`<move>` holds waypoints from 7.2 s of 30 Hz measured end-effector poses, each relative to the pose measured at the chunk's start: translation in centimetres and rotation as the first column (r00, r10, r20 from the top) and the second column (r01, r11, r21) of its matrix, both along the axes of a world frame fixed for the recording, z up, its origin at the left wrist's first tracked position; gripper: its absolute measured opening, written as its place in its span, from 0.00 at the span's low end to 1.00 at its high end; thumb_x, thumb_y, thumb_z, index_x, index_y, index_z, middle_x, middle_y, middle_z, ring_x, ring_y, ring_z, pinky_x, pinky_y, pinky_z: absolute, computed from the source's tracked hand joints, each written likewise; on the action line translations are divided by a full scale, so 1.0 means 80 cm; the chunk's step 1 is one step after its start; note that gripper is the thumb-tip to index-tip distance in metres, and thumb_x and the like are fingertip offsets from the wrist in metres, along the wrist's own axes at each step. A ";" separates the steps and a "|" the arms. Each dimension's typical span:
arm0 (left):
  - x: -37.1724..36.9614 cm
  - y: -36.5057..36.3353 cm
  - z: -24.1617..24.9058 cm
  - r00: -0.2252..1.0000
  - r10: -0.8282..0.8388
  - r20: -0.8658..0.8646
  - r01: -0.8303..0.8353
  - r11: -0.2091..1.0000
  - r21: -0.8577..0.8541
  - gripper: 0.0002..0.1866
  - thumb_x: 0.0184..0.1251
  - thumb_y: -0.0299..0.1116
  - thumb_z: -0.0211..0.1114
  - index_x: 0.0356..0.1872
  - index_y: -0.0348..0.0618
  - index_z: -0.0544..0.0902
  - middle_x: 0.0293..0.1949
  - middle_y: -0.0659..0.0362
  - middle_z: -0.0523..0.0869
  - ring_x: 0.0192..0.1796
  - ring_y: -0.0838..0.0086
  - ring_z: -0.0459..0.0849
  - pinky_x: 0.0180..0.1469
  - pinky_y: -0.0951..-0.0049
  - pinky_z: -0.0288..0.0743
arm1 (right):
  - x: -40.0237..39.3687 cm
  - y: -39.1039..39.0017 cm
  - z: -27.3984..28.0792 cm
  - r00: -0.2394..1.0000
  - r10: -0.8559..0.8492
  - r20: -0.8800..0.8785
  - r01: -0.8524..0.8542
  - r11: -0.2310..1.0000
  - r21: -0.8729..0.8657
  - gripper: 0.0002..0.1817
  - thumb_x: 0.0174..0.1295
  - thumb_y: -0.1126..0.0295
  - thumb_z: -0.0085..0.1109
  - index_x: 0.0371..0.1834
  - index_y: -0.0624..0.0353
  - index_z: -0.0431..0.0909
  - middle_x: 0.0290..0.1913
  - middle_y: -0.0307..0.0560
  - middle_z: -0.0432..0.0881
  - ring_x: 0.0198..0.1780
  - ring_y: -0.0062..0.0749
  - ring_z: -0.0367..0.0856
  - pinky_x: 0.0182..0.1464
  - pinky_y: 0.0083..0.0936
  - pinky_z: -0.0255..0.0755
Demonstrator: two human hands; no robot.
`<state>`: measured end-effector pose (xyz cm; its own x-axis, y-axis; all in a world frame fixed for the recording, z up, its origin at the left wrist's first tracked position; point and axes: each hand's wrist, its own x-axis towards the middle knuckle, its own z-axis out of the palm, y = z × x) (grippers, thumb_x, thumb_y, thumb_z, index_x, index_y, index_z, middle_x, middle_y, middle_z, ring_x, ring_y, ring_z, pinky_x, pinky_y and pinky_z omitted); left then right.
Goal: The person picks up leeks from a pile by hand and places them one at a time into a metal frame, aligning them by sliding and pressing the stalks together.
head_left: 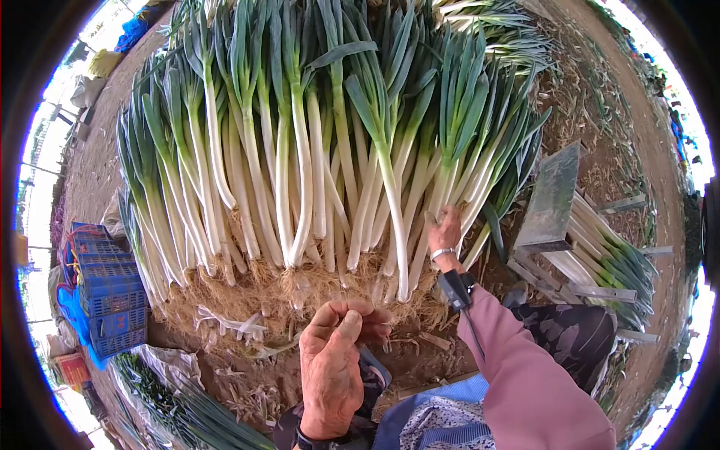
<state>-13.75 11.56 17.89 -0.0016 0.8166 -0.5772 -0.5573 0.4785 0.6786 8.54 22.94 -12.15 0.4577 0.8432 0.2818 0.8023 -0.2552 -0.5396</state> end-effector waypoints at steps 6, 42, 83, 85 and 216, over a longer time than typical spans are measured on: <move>0.007 -0.012 0.002 0.999 -0.042 -0.023 0.041 0.998 -0.037 0.10 0.68 0.30 0.58 0.43 0.33 0.78 0.38 0.49 0.84 0.38 0.69 0.82 0.45 0.70 0.75 | 0.004 0.024 0.006 0.996 -0.090 -0.009 0.073 0.858 -0.508 0.23 0.49 0.67 0.64 0.47 0.62 0.68 0.43 0.62 0.80 0.44 0.57 0.81 0.43 0.45 0.77; 0.039 -0.056 -0.058 -0.013 -0.210 -0.978 0.611 0.772 -0.174 0.19 0.57 0.28 0.59 0.50 0.34 0.72 0.37 0.42 0.81 0.36 0.47 0.83 0.35 0.53 0.76 | -0.079 -0.151 0.221 0.056 -0.064 -0.996 -0.579 0.811 -0.084 0.15 0.61 0.61 0.61 0.42 0.61 0.77 0.30 0.40 0.81 0.29 0.27 0.79 0.31 0.24 0.73; -0.292 -0.538 -0.043 0.122 0.602 -0.789 -0.660 0.643 0.388 0.21 0.65 0.36 0.61 0.54 0.34 0.76 0.44 0.60 0.81 0.41 0.75 0.76 0.46 0.74 0.67 | 0.020 -0.205 0.268 0.431 0.469 -0.771 -0.814 0.571 -0.108 0.08 0.66 0.70 0.53 0.38 0.66 0.75 0.26 0.46 0.82 0.26 0.26 0.82 0.27 0.22 0.78; -0.223 -0.398 0.041 0.281 0.682 -0.675 -0.512 0.702 0.496 0.16 0.65 0.29 0.60 0.52 0.32 0.78 0.47 0.53 0.83 0.50 0.72 0.79 0.54 0.73 0.71 | 0.015 -0.191 0.292 0.413 0.517 -0.750 -0.834 0.545 -0.083 0.08 0.66 0.70 0.54 0.37 0.65 0.75 0.26 0.45 0.82 0.27 0.25 0.82 0.27 0.22 0.79; 0.582 0.114 -0.177 -0.192 0.423 -0.885 0.936 -0.191 -0.295 0.37 0.47 0.17 0.61 0.64 0.53 0.71 0.44 0.52 0.75 0.51 0.58 0.75 0.64 0.52 0.61 | 0.657 -0.342 0.324 0.956 -0.151 0.252 0.139 0.988 0.065 0.19 0.58 0.66 0.61 0.54 0.47 0.77 0.58 0.45 0.76 0.63 0.41 0.69 0.66 0.38 0.58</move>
<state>32.81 20.70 3.76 0.9346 0.3541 -0.0320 0.3555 -0.9284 0.1086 61.11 -4.39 13.76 0.4816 0.7568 0.4420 0.8712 -0.3583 -0.3357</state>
